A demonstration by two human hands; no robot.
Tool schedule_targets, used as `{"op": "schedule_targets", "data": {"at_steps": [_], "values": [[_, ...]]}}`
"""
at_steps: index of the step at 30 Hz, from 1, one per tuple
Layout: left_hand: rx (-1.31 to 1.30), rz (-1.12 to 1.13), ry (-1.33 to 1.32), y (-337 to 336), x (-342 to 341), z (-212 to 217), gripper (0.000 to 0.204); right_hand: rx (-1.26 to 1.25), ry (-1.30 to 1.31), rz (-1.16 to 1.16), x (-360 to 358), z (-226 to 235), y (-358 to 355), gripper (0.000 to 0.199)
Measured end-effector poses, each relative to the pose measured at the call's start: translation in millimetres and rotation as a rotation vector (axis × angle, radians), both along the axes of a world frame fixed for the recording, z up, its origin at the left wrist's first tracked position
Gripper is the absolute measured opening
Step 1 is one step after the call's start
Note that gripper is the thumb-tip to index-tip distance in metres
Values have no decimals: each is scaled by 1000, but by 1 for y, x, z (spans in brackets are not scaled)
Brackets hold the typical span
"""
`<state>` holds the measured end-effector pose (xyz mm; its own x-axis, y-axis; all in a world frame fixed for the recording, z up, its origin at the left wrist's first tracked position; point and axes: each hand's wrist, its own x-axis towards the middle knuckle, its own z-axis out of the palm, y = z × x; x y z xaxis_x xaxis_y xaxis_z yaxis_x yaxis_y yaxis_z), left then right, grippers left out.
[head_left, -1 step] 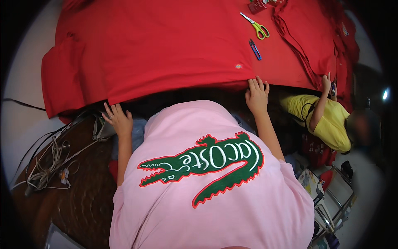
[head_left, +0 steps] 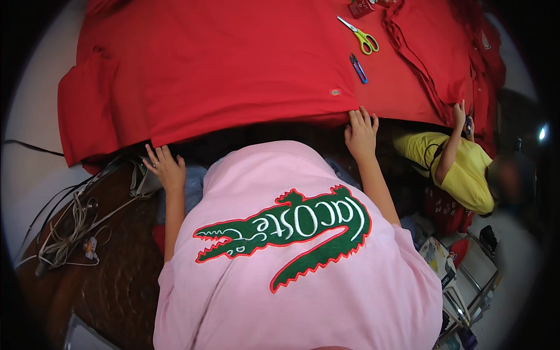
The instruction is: The person picks up red sleeveless shirts from a pile, stretches the necklines, and uses a small pair of nippers to trim loose threads from the seams before stacking them on a table.
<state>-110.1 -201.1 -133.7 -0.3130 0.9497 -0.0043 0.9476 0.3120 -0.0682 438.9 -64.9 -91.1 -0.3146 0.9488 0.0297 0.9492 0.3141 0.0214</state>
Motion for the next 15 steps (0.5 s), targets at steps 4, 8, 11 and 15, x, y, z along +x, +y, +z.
{"op": "schedule_targets", "data": {"at_steps": [4,8,11,15], "values": [[1,-32,-3,-5,-3,-6,71,49,142,0,6,-5,-1,41],[43,-32,-78,-3,0,-9,70,175,298,-46,-11,18,18,34],[71,-30,-113,0,6,-8,70,166,280,131,-45,36,37,37],[81,-10,-119,6,13,4,67,175,392,490,-98,39,52,30]]}}
